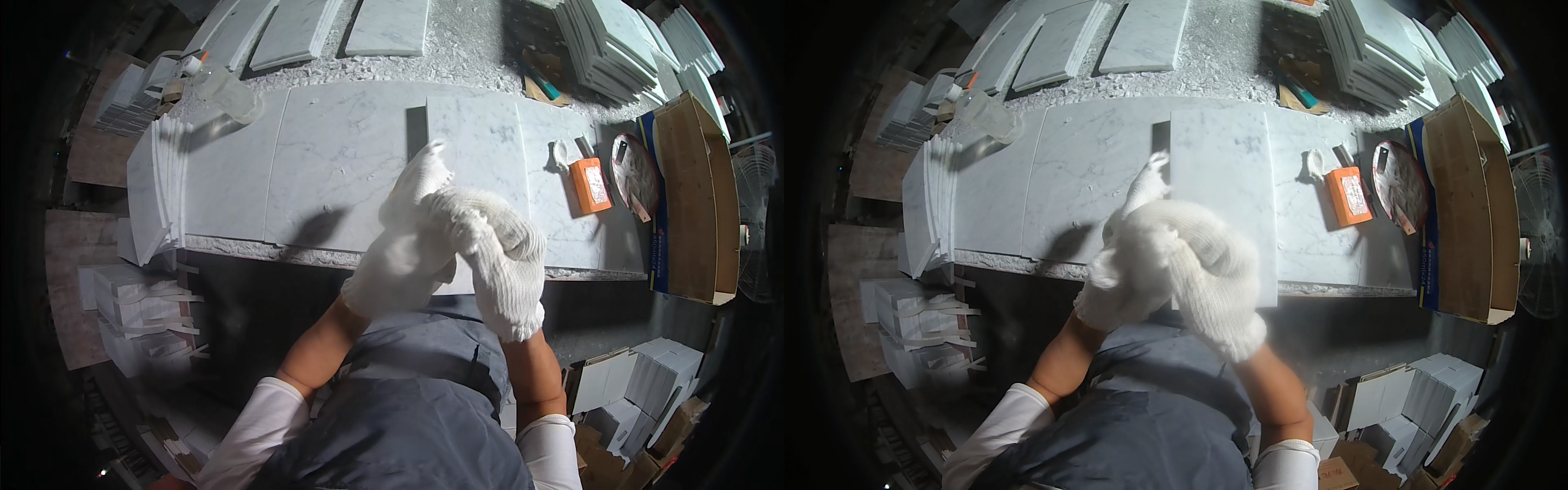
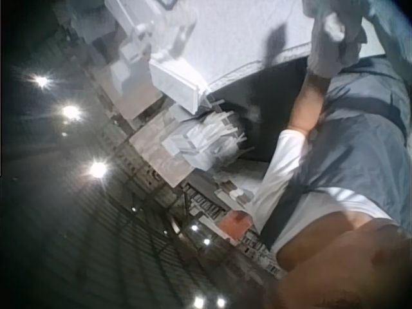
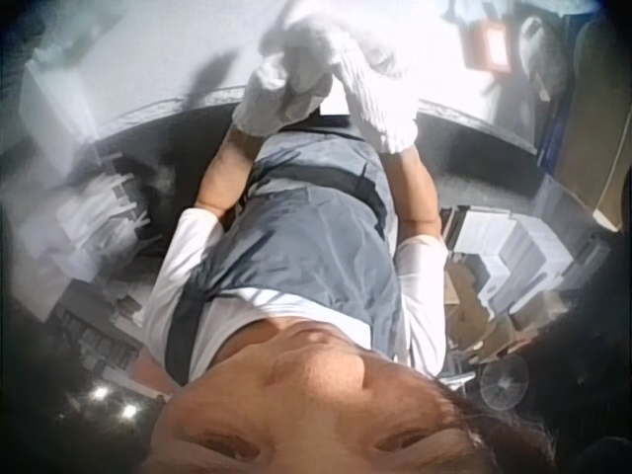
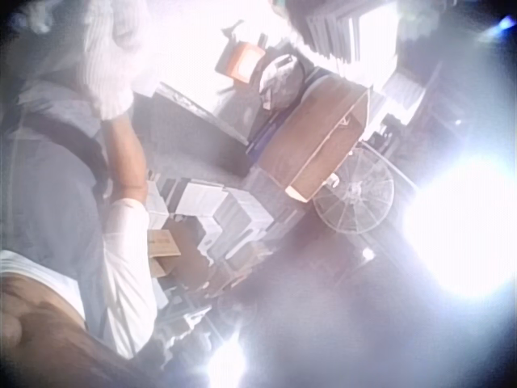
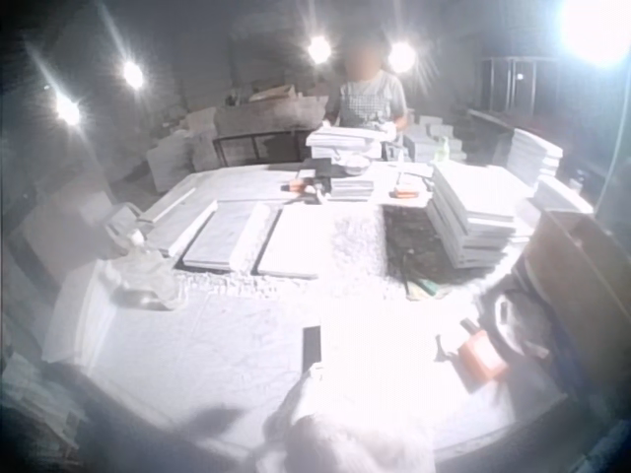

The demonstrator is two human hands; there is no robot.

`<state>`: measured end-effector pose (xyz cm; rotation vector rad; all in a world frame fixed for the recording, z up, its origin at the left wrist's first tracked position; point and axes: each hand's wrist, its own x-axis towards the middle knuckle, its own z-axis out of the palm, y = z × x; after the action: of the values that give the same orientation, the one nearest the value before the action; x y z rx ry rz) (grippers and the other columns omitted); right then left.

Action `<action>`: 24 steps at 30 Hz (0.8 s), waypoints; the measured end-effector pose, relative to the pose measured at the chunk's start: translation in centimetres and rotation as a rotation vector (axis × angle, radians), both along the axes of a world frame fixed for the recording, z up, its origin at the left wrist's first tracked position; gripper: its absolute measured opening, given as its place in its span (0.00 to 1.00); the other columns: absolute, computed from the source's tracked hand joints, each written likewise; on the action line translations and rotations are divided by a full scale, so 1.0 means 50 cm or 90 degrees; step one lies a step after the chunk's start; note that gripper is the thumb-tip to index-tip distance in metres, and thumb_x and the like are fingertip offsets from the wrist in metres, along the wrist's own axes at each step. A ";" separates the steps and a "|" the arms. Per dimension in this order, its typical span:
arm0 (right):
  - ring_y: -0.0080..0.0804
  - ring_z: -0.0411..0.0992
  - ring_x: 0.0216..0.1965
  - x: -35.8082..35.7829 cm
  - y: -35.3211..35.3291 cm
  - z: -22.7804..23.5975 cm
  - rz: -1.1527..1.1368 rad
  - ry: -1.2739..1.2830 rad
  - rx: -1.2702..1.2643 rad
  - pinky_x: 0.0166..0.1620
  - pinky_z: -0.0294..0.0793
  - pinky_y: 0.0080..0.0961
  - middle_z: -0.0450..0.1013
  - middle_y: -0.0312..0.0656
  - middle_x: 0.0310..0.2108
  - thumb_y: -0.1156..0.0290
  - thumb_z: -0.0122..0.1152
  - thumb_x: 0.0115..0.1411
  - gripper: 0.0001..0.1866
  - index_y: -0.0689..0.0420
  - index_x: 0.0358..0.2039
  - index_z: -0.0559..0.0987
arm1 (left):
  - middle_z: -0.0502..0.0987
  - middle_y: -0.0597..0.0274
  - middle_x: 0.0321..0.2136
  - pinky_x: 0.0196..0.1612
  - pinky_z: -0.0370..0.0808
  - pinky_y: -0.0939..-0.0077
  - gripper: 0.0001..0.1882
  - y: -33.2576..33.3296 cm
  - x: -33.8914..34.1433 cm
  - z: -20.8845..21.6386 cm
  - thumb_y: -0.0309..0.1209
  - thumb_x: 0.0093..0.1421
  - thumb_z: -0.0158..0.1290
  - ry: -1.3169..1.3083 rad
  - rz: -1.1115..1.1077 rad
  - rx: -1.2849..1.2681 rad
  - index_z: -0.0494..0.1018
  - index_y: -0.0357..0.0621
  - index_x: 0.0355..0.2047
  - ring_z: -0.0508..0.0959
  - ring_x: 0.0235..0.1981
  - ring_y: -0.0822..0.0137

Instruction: The person repeatedly wipes and scrapes the surface of a white rectangular tile using a cloth and a metal scraper. They occasionally lift and reposition the tile on the workbench while continuing to clean its surface.

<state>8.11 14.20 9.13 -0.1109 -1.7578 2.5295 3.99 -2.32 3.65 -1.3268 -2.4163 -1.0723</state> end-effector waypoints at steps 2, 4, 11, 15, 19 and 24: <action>0.24 0.76 0.40 -0.007 0.003 -0.007 -0.037 -0.025 0.029 0.45 0.76 0.21 0.80 0.42 0.40 0.67 0.60 0.68 0.15 0.68 0.46 0.82 | 0.82 0.55 0.31 0.37 0.80 0.71 0.09 0.004 0.016 -0.021 0.23 0.63 0.55 -0.717 0.012 0.421 0.77 0.39 0.44 0.83 0.37 0.63; 0.24 0.76 0.40 -0.012 0.004 -0.012 -0.064 -0.050 0.054 0.44 0.76 0.21 0.80 0.42 0.39 0.67 0.60 0.68 0.16 0.68 0.46 0.82 | 0.79 0.54 0.45 0.45 0.79 0.74 0.17 0.023 0.041 -0.050 0.29 0.66 0.56 -0.576 0.072 0.390 0.72 0.39 0.53 0.78 0.50 0.64; 0.20 0.76 0.34 -0.015 0.001 -0.007 -0.056 -0.098 -0.004 0.36 0.75 0.17 0.82 0.40 0.38 0.64 0.64 0.67 0.18 0.65 0.50 0.82 | 0.67 0.50 0.65 0.59 0.77 0.72 0.35 0.034 0.038 -0.093 0.27 0.67 0.55 -0.418 0.021 0.421 0.54 0.33 0.71 0.72 0.62 0.63; 0.27 0.76 0.39 -0.021 0.020 -0.001 -0.020 -0.061 0.140 0.42 0.77 0.24 0.81 0.43 0.40 0.58 0.60 0.67 0.23 0.68 0.47 0.82 | 0.70 0.50 0.61 0.52 0.80 0.71 0.30 0.013 0.030 -0.067 0.29 0.69 0.51 -0.862 0.002 0.614 0.58 0.33 0.69 0.78 0.51 0.64; 0.29 0.77 0.41 -0.027 0.017 -0.005 -0.008 -0.044 0.152 0.45 0.77 0.26 0.81 0.44 0.40 0.54 0.54 0.69 0.25 0.68 0.46 0.82 | 0.74 0.52 0.54 0.49 0.79 0.74 0.26 0.006 0.013 -0.074 0.35 0.72 0.47 -0.859 -0.155 0.504 0.62 0.37 0.66 0.79 0.48 0.67; 0.32 0.77 0.42 -0.023 0.003 -0.018 -0.017 -0.030 0.068 0.48 0.77 0.28 0.80 0.48 0.41 0.54 0.51 0.71 0.26 0.69 0.46 0.81 | 0.75 0.56 0.47 0.51 0.77 0.79 0.23 0.036 -0.003 -0.140 0.31 0.70 0.50 -0.774 -0.182 0.329 0.65 0.35 0.62 0.76 0.49 0.71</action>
<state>6.97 14.34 8.24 -0.1884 -1.8912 2.4290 3.81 -0.50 -3.36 -0.9309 -2.1792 -2.9797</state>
